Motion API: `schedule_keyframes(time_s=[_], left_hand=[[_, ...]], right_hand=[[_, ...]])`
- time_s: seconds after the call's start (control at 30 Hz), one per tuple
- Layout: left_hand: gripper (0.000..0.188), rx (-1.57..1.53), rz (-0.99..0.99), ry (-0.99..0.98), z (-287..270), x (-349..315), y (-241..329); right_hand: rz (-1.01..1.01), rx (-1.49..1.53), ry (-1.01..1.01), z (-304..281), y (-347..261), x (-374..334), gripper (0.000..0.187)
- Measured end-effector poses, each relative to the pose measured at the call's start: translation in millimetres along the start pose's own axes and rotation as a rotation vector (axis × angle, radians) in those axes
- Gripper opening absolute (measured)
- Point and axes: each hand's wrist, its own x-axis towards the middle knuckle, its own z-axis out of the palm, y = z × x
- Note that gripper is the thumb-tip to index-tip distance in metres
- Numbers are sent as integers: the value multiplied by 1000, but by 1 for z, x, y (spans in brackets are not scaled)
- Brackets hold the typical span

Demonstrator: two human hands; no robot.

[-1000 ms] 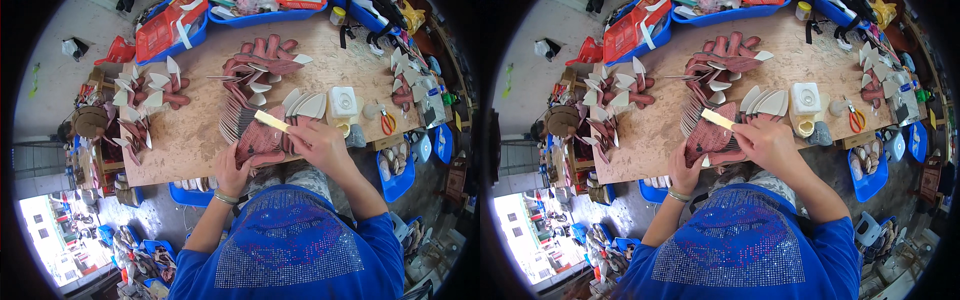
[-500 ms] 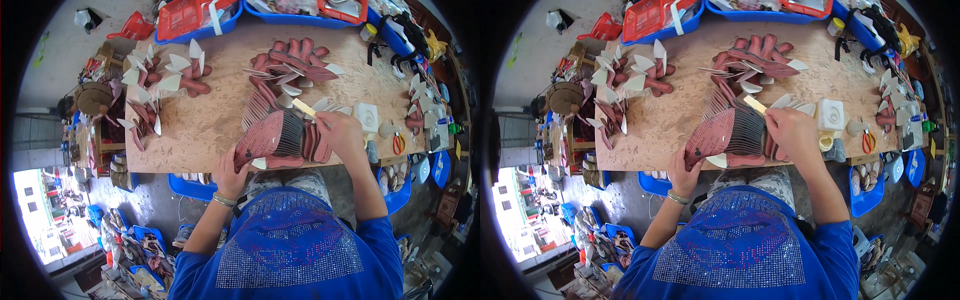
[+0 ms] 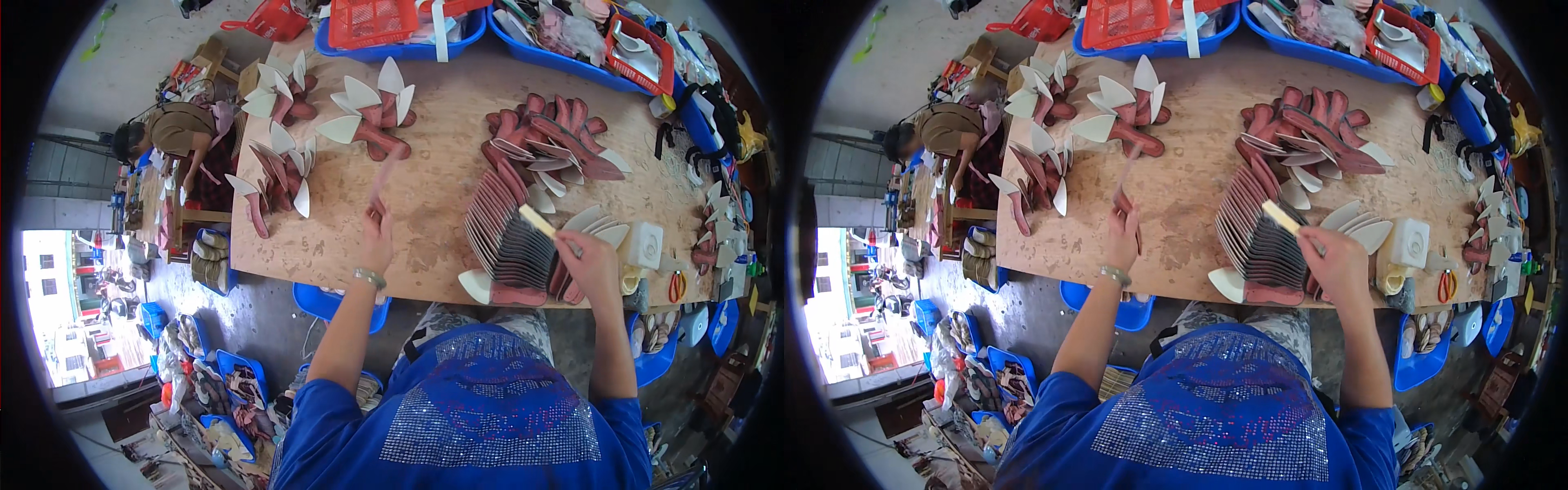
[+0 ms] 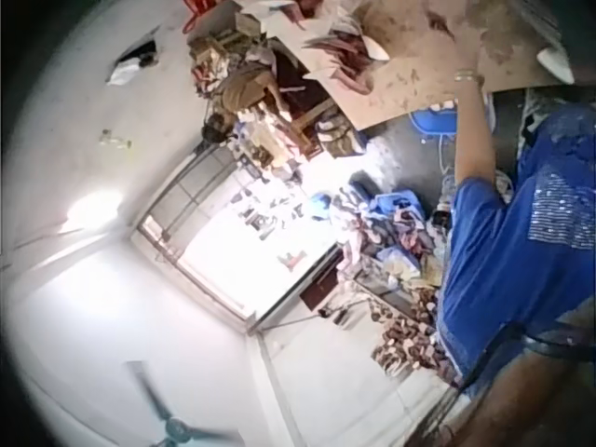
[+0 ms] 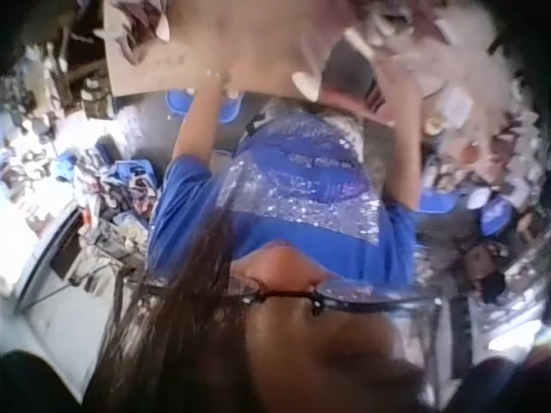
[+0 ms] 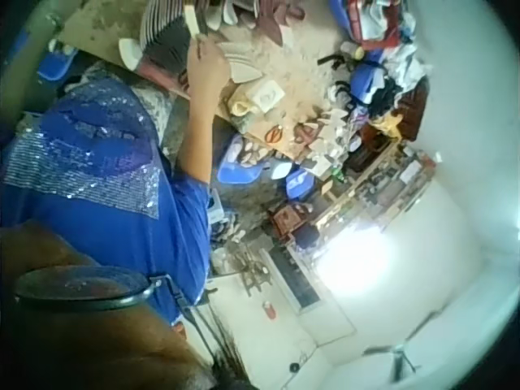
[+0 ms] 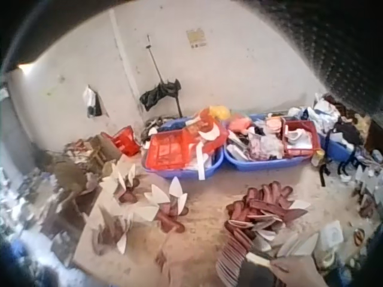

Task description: The person repeatedly picks up reddish-brown shoe parts from a table and applies a white substance to the edges using a brush. The person dips the brush into a container between applications and places the treated parts back onto the table.

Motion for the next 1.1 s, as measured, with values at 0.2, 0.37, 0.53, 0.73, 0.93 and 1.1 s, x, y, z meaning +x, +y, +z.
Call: schedule_keyframes(time_s=[0.2,0.37,0.53,0.73,0.93,1.1], left_hand=[[34,159,-215,-147,3,133,-31],[33,365,-27,-272,7,220,-89],[45,289,-49,-346,12,265,-123],[52,423,1,-394,20,266,-102],[56,395,35,-405,18,253,-89],[57,655,55,-459,24,249,-78]], right_hand=[[98,74,38,32,10,-24,16],[234,83,119,35,14,-42,17],[233,31,175,41,6,-50,17],[240,-10,206,48,2,-51,18],[231,-7,208,52,1,-48,18],[224,-8,214,51,0,-49,18]])
